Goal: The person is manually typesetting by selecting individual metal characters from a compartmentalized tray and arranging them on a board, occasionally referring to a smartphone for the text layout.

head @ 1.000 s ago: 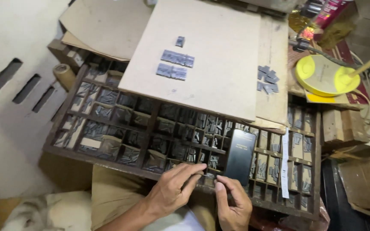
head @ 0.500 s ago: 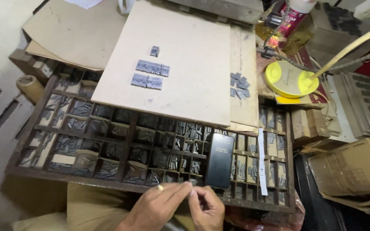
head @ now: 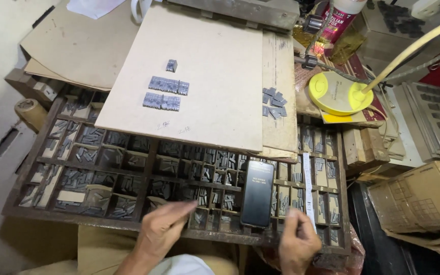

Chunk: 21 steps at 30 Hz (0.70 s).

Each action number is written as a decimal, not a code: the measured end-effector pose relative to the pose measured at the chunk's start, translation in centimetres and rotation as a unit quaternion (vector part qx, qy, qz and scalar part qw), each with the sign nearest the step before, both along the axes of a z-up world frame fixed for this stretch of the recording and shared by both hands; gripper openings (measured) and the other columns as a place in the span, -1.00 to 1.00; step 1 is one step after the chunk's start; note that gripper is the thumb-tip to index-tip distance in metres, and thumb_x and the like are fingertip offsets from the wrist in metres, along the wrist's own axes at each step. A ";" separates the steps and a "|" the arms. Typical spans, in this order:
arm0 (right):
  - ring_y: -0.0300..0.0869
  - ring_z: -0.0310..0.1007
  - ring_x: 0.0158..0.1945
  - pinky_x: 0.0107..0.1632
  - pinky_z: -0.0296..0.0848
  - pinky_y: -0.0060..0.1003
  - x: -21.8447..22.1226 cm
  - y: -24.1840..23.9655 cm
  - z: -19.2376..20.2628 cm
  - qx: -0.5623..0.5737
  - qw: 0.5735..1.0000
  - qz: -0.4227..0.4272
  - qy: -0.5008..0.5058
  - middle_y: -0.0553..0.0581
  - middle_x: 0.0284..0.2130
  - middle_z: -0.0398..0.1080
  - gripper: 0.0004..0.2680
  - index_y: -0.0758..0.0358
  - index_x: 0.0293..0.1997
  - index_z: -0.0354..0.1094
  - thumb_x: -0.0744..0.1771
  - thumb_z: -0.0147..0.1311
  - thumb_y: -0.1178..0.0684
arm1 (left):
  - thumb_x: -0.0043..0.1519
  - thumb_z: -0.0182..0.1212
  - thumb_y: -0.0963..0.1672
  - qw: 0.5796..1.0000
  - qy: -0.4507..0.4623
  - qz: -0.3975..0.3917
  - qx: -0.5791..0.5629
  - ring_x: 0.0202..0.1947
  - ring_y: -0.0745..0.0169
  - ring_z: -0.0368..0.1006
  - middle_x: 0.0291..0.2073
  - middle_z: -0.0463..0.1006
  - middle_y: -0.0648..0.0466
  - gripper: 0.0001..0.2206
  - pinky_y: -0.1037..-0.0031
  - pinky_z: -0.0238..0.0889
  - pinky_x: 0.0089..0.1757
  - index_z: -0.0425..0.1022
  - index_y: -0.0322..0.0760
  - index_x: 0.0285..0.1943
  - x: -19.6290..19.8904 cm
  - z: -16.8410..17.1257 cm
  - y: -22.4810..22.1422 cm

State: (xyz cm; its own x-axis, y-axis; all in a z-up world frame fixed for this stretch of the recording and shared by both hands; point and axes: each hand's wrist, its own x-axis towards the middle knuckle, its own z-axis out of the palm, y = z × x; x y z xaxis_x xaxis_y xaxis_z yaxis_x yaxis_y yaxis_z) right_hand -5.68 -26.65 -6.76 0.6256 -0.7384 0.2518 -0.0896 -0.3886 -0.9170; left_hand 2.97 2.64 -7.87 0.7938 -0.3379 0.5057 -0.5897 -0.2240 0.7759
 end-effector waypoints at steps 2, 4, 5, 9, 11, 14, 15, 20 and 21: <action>-0.26 0.24 -0.60 -0.63 0.25 -0.41 0.6 -2.7 -2.0 -0.058 0.998 -0.022 -0.015 0.10 -0.56 0.39 -0.85 0.39 -0.11 0.51 0.42 0.06 0.10 | 0.11 0.24 -0.31 0.999 0.029 0.016 -0.013 -0.11 0.13 0.74 -0.05 0.72 -0.13 -0.65 0.57 0.64 -0.05 0.63 -0.28 0.08 0.4 -0.2 0.1; -0.21 0.37 -0.47 -0.50 0.37 -0.43 0.9 -4.3 -3.5 -0.117 0.992 -0.042 -0.029 0.19 -0.40 0.51 -0.85 0.44 -0.05 0.51 0.42 0.09 0.13 | 0.12 0.31 -0.28 0.997 0.059 0.033 -0.027 -0.16 0.18 0.75 -0.10 0.75 -0.09 -0.70 0.57 0.65 -0.08 0.66 -0.28 0.04 0.6 0.0 0.0; -0.23 0.40 -0.51 -0.54 0.43 -0.46 0.9 -4.4 -3.9 -0.115 0.992 -0.014 -0.054 0.19 -0.43 0.51 -0.87 0.43 -0.09 0.49 0.43 0.06 0.15 | 0.12 0.34 -0.25 0.996 0.066 0.052 -0.031 -0.19 0.23 0.74 -0.15 0.77 -0.04 -0.74 0.56 0.63 -0.10 0.69 -0.27 -0.01 0.5 0.5 -0.1; -0.18 0.55 -0.33 -0.32 0.51 -0.38 0.9 -2.5 -1.4 -0.193 0.981 -0.015 -0.025 0.17 -0.31 0.59 -0.88 0.37 -0.07 0.55 0.38 0.13 0.16 | 0.12 0.41 -0.19 0.995 0.038 0.089 -0.020 -0.17 0.27 0.71 -0.20 0.77 0.04 -0.83 0.53 0.56 -0.05 0.74 -0.25 -0.12 0.5 2.1 -0.4; -0.18 0.54 -0.37 -0.38 0.51 -0.40 0.9 -2.7 -1.8 -0.176 0.984 -0.015 -0.027 0.19 -0.33 0.58 -0.87 0.39 -0.06 0.54 0.39 0.12 0.16 | 0.12 0.41 -0.19 0.996 0.023 0.088 -0.024 -0.18 0.28 0.71 -0.20 0.77 0.03 -0.84 0.55 0.55 -0.04 0.74 -0.24 -0.13 0.5 2.3 -0.5; -0.16 0.57 -0.31 -0.33 0.55 -0.40 0.9 -2.5 -1.6 -0.152 0.988 -0.021 -0.024 0.22 -0.30 0.58 -0.86 0.42 -0.03 0.52 0.40 0.12 0.15 | 0.12 0.40 -0.22 0.997 0.013 0.075 -0.033 -0.20 0.28 0.72 -0.20 0.77 0.02 -0.81 0.56 0.57 -0.06 0.72 -0.26 -0.10 0.6 1.5 -0.2; -0.13 0.59 -0.22 -0.22 0.59 -0.37 0.9 -2.4 -1.4 -0.145 0.989 -0.027 -0.019 0.23 -0.25 0.59 -0.85 0.42 -0.02 0.52 0.40 0.11 0.14 | 0.12 0.38 -0.25 0.997 0.020 0.062 -0.039 -0.20 0.26 0.73 -0.19 0.77 0.01 -0.78 0.56 0.60 -0.09 0.71 -0.28 -0.06 0.6 1.0 -0.1; -0.17 0.56 -0.24 -0.22 0.54 -0.37 0.9 -2.3 -1.3 -0.156 0.987 -0.031 -0.031 0.22 -0.25 0.58 -0.86 0.43 -0.02 0.54 0.41 0.13 0.16 | 0.10 0.44 -0.21 0.996 0.026 0.076 -0.045 -0.18 0.29 0.73 -0.16 0.76 0.01 -0.77 0.56 0.60 -0.06 0.71 -0.30 -0.05 0.4 1.0 -0.4; -0.17 0.54 -0.23 -0.20 0.52 -0.36 1.1 -2.1 -1.2 -0.151 0.987 -0.035 -0.033 0.22 -0.25 0.58 -0.86 0.44 -0.02 0.54 0.41 0.13 0.16 | 0.10 0.46 -0.16 0.994 0.038 0.096 -0.041 -0.15 0.30 0.74 -0.12 0.75 0.02 -0.74 0.56 0.60 -0.04 0.70 -0.29 -0.03 0.3 1.4 -0.3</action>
